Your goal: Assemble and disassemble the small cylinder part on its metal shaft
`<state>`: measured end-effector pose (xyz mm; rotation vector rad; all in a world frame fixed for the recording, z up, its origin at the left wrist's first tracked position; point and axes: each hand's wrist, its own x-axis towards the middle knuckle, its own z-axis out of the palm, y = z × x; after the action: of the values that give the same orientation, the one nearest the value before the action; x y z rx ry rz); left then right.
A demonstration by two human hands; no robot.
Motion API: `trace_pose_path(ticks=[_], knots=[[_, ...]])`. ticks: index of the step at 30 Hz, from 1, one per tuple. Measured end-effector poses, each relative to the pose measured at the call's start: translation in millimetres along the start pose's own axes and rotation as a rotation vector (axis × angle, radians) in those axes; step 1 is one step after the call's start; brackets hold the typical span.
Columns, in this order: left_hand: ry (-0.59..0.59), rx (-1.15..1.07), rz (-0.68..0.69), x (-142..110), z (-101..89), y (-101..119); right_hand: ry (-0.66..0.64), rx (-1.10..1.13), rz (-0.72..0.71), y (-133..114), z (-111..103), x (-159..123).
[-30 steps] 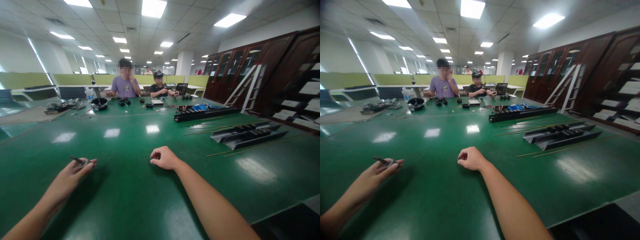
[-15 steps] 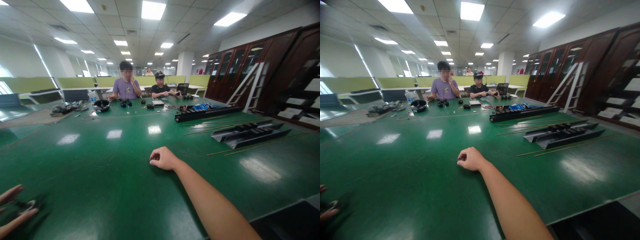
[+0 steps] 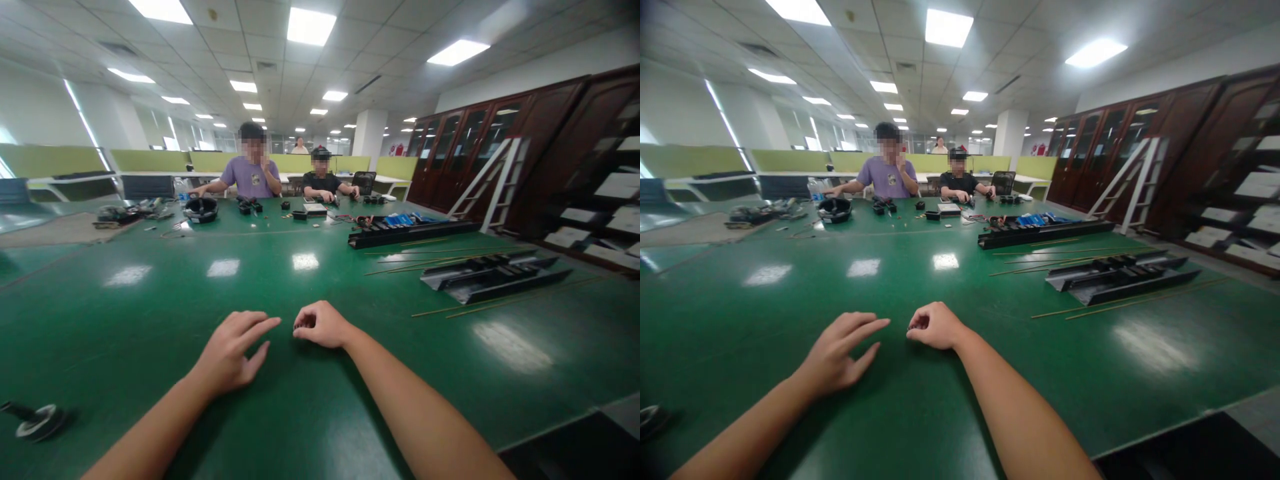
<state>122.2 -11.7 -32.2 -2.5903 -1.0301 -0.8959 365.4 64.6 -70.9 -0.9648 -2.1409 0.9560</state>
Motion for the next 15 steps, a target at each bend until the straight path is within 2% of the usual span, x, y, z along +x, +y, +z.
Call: trace_pose_path(ticks=[2,3,7,11,13,15], knots=[[-0.145,-0.038,0.105,21.2,27.1,2.6,-0.014,0.016,-0.013,0.3,-0.6,0.1],[-0.181,-0.055,0.123,28.7,38.3,2.9,-0.021,0.014,-0.02,0.4,-1.8,0.2],[-0.21,-0.092,0.103,42.7,65.6,2.6,-0.028,-0.044,-0.036,0.9,-8.1,0.8],[-0.225,-0.095,0.088,44.5,70.1,5.5,-0.035,-0.017,-0.013,1.9,-10.1,0.9],[-0.223,-0.088,0.067,43.0,63.4,5.0,-0.052,0.046,0.008,1.4,-10.1,0.6],[-0.182,-0.079,0.003,37.3,47.5,-0.3,-0.076,0.102,0.047,-0.1,-10.5,0.2]])
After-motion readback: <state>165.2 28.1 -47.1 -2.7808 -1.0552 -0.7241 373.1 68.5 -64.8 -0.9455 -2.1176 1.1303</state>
